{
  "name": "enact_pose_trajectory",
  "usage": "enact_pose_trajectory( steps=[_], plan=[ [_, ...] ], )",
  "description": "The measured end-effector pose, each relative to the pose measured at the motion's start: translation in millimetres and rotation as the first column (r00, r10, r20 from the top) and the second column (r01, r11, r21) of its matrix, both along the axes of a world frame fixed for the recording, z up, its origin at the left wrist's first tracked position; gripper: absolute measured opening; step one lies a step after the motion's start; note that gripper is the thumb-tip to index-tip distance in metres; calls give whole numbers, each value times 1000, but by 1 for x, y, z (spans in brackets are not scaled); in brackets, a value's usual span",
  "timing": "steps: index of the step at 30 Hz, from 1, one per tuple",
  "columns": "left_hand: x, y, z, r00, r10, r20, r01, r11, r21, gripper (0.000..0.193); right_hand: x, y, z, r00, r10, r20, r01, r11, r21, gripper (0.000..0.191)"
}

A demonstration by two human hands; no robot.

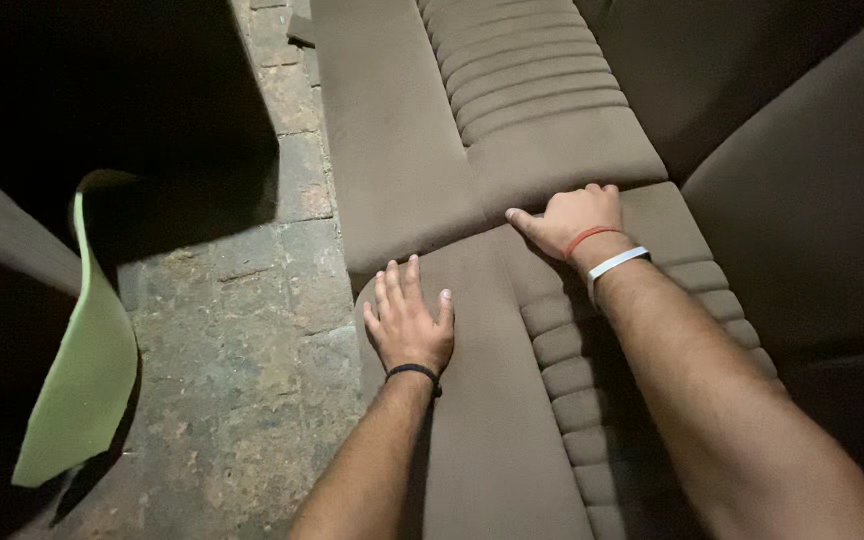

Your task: The person lifts and positions a large beige sofa cover onto a wooden frame, then smooths and aligns the fabric along the seat and backrest. A coworker uses a staple gun to secure the cover while the person continues to adjust and press the fabric into place.

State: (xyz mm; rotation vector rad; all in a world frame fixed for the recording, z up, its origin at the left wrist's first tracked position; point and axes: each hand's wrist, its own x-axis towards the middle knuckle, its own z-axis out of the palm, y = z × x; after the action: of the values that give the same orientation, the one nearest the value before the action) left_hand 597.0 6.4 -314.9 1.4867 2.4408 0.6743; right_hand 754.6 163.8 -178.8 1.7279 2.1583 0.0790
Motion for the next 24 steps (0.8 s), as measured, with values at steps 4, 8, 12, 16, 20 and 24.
enact_pose_trajectory(
  steps=[4, 8, 12, 16, 20, 24],
  plan=[
    [0, -1, -1, 1000, -6, -3, 6, 1000, -8, 74, -1, -5, 1, 1000, -13, 17, 13, 1000, 4, 85],
    [0, -1, -1, 1000, -17, -19, 16, 1000, -21, 74, 2, -6, 2, 999, 1, -36, 0, 1000, 28, 85],
    [1, -2, 1, 1000, 2, -5, -2, 1000, 13, 73, 5, -3, 2, 998, -19, -62, 18, 1000, -21, 87],
    [1, -2, 4, 1000, 3, 5, -3, 1000, -2, 74, 5, -1, -1, 998, -48, -50, 43, 994, -98, 91],
    [2, -1, 5, 1000, -7, -7, 7, 1000, 3, 74, 5, 0, -3, 999, -40, -22, 37, 994, -106, 92],
    [2, -1, 4, 1000, -2, -2, 2, 1000, -25, 73, 5, -1, -1, 1000, -15, 2, 15, 995, -97, 92]
  ],
)
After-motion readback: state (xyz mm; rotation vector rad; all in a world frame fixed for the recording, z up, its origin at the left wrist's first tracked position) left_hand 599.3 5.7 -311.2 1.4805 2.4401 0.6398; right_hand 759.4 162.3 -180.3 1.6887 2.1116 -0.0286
